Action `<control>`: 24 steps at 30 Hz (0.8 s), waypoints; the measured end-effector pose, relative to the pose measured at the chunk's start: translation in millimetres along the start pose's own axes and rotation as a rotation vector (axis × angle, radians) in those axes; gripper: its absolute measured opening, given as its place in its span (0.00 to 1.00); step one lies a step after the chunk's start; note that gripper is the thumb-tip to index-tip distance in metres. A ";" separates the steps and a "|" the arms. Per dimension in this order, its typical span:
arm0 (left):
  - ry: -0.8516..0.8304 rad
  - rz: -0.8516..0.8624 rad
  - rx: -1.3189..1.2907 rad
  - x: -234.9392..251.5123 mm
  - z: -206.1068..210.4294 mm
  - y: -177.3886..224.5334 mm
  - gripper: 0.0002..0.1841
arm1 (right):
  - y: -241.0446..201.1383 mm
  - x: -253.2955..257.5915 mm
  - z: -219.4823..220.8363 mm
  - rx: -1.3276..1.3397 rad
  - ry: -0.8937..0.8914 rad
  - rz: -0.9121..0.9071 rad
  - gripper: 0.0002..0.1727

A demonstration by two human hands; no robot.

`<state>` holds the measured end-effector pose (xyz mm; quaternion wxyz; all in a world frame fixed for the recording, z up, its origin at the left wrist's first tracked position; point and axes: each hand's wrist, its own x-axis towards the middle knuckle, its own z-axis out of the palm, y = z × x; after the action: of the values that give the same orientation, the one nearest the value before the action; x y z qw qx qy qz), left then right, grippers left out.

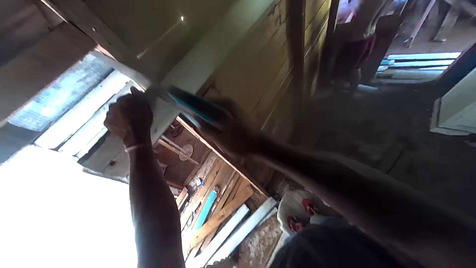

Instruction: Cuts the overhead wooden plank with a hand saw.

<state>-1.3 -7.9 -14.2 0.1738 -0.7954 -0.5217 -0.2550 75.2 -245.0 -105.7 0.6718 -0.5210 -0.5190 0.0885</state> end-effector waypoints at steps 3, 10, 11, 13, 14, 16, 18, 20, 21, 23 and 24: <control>0.026 -0.010 0.013 5.3 4.5 3.4 0.42 | -4.1 -129.9 -57.0 -0.138 -0.019 0.018 0.15; 0.063 -0.085 -0.011 6.8 9.0 5.7 0.40 | -10.8 -144.1 -69.4 -0.107 0.028 0.119 0.20; 0.050 -0.068 -0.010 2.5 11.0 4.7 0.40 | 2.8 -103.8 -51.5 -0.153 0.034 0.050 0.15; 0.047 -0.054 -0.025 0.0 8.7 5.3 0.40 | 16.7 -18.9 -15.5 -0.011 0.040 -0.059 0.06; 0.042 -0.042 -0.027 -0.6 5.8 4.0 0.40 | 11.8 8.6 -1.0 0.121 0.037 -0.078 0.05; 0.035 -0.028 -0.027 -0.5 1.4 1.3 0.40 | -6.3 20.0 5.4 0.142 0.003 -0.063 0.04; 0.025 -0.027 -0.021 -3.6 2.6 0.0 0.39 | -14.2 -28.4 -15.8 -0.010 -0.028 -0.015 0.04; 0.050 -0.037 -0.033 -0.9 5.1 1.0 0.39 | -10.5 -113.7 -50.8 -0.227 -0.012 -0.036 0.14; 0.057 -0.034 -0.031 -2.5 7.9 1.8 0.39 | -6.9 -158.9 -65.9 -0.242 0.005 -0.014 0.18; 0.080 -0.042 -0.059 -1.1 7.2 6.2 0.38 | -5.1 -207.2 -91.8 -0.159 0.033 0.068 0.17; 0.083 -0.048 -0.077 -0.5 5.6 6.9 0.37 | -5.4 -211.1 -98.1 -0.065 0.042 0.112 0.16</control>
<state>6.1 -7.9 -19.1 0.1583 -0.7775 -0.5227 -0.3119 56.3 -446.3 -221.2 0.6594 -0.5725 -0.4774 0.0978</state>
